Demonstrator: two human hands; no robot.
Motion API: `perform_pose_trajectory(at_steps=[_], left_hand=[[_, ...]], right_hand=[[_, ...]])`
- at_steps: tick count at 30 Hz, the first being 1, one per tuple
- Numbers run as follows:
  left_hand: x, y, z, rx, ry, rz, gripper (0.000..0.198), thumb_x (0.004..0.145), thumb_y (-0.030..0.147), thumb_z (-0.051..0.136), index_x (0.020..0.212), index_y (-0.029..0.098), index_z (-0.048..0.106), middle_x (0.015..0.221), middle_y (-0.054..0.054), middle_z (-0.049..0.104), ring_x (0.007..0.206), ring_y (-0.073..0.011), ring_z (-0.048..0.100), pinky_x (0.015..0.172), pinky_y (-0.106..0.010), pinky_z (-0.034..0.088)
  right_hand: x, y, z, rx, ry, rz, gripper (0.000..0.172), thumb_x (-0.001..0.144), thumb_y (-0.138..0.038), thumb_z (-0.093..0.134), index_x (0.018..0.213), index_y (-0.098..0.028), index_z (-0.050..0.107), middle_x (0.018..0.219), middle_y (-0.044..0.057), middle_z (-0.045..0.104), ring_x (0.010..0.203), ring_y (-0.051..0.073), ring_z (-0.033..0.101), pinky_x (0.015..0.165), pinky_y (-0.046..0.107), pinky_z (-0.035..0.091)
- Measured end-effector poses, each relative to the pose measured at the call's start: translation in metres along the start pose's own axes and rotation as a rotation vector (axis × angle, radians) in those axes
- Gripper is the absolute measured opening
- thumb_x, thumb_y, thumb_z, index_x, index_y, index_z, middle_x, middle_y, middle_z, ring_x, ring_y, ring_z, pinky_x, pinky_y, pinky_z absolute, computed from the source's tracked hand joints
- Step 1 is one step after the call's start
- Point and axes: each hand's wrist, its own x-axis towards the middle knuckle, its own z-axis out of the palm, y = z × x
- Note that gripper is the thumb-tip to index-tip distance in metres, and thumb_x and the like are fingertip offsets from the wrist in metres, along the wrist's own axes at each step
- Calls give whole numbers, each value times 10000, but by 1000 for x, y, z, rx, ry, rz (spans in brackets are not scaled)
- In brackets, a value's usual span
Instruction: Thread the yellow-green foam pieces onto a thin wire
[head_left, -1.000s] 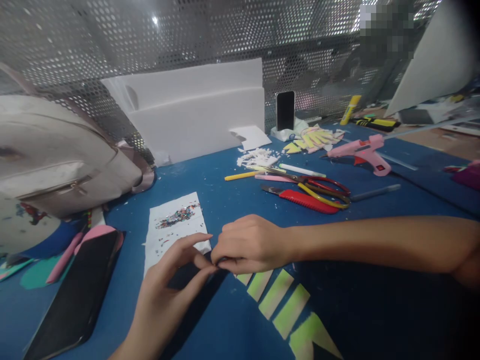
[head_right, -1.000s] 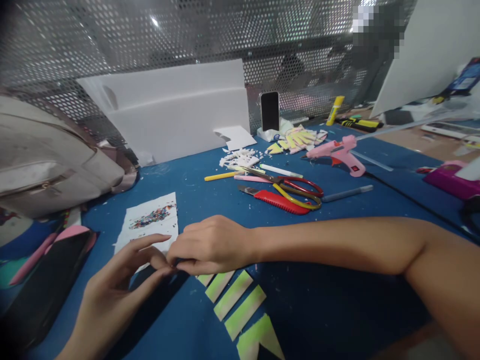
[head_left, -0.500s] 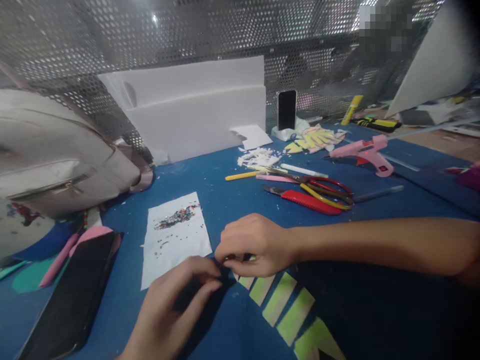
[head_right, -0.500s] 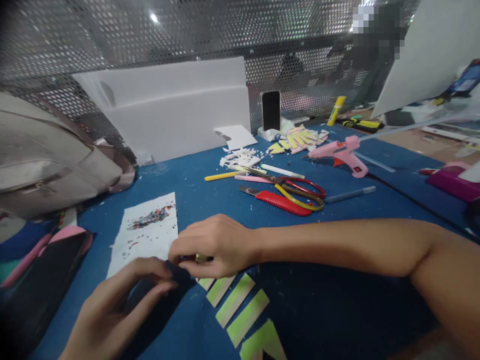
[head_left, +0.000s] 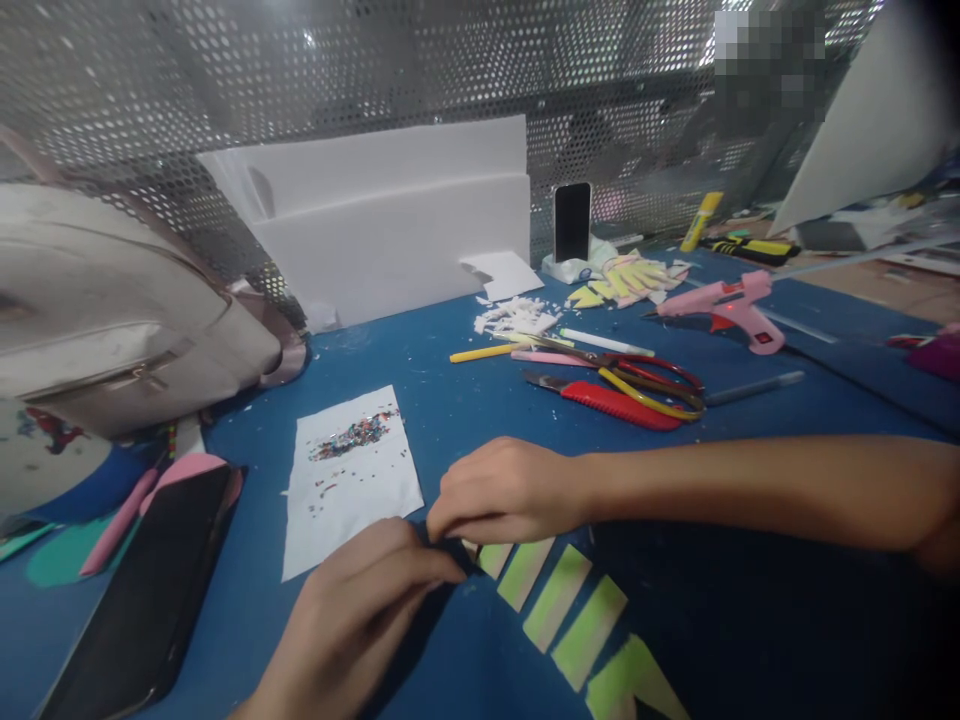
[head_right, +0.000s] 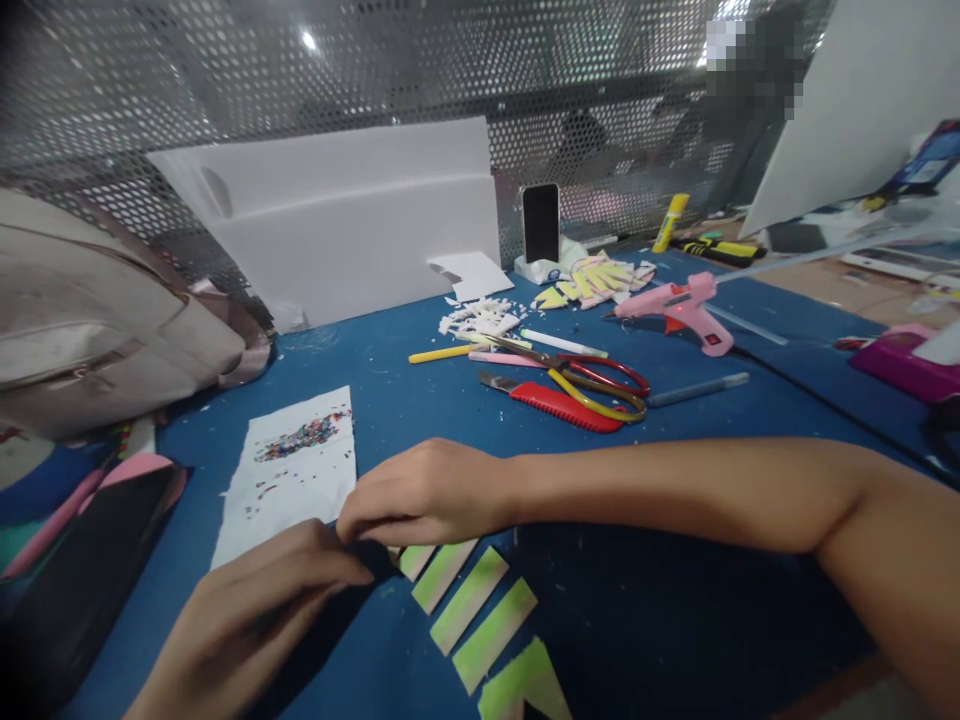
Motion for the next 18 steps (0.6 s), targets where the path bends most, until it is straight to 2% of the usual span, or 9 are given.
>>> perform_pose_trajectory(at_steps=[6,10,12,15,17,18], left_hand=[[3,-3,-5,30,45,-66,218,922,100,500,913,250,659,760,26,652,679,-78,662,621,-134,484],[5,-4,-8,24,39,-60,215,920,115,512,932,268,663,774,31,674,675,-83,666,611,-136,488],[4,-7,-14,27,78,-70,181,918,161,541,949,289,664,803,41,704,698,-90,678,641,-141,495],[4,-22,-33,123,218,-243,92,893,293,596,928,304,680,879,44,745,797,-129,695,745,-183,503],[5,-37,-49,206,282,-381,171,866,409,594,913,281,698,936,12,749,879,-181,685,801,-243,497],[6,-45,-56,225,259,-444,236,853,459,581,909,264,701,975,-9,744,910,-208,676,793,-269,496]], right_hand=[[1,0,-2,118,55,64,112,972,-188,519,972,-145,623,907,40,685,829,98,610,751,192,447],[1,-2,-1,69,77,81,90,952,-185,533,925,-158,615,829,13,657,756,98,572,681,210,408],[1,-3,-1,50,90,108,95,944,-181,520,907,-165,605,811,12,642,736,103,549,663,221,391],[2,-3,-2,78,127,172,97,945,-180,504,917,-165,596,829,14,628,696,96,506,670,221,392],[2,-3,-2,108,150,216,89,944,-175,508,926,-166,595,847,12,624,672,87,485,669,217,393],[2,-3,-3,123,159,233,84,942,-170,512,926,-167,595,852,12,623,666,84,480,666,216,393]])
